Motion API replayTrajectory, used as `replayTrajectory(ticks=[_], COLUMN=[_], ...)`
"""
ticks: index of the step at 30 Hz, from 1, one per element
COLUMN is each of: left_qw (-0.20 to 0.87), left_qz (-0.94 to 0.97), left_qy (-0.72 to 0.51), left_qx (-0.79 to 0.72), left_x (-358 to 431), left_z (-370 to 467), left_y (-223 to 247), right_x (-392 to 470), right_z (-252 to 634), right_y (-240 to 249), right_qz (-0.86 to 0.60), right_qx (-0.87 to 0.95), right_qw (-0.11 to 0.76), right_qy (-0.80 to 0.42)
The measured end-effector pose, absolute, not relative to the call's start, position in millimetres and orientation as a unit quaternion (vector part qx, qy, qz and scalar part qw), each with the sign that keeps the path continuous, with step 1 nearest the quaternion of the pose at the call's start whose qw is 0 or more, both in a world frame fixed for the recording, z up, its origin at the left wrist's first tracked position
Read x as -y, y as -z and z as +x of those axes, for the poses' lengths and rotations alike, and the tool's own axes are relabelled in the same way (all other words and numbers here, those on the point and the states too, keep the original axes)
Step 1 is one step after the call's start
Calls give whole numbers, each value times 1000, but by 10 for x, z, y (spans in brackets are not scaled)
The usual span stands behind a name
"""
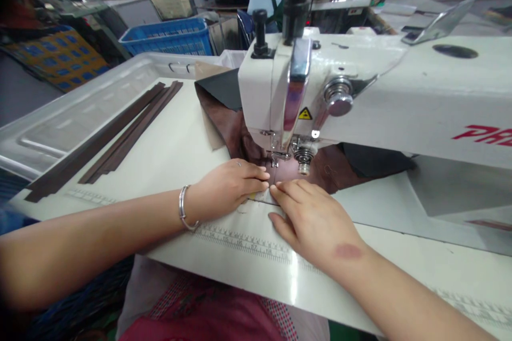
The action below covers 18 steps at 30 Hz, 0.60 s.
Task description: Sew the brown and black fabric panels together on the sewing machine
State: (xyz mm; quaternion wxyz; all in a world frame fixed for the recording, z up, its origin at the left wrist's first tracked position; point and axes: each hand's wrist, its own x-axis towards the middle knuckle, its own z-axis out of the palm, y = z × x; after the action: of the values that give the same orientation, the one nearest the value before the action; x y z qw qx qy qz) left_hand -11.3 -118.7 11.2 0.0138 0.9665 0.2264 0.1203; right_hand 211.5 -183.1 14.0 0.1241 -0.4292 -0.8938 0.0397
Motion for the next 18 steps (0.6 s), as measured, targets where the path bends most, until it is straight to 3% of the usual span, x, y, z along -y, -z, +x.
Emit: replayTrajectory(ticks=[18], left_qw=[18], left_qz=[951], left_qy=[-125], left_qx=[-283], left_x=[808], left_z=[27], left_y=[-94], right_x=[1547], right_z=[2100], right_y=[-70], right_qz=[-466], right_qx=[872], right_qw=[144], right_qy=[-38])
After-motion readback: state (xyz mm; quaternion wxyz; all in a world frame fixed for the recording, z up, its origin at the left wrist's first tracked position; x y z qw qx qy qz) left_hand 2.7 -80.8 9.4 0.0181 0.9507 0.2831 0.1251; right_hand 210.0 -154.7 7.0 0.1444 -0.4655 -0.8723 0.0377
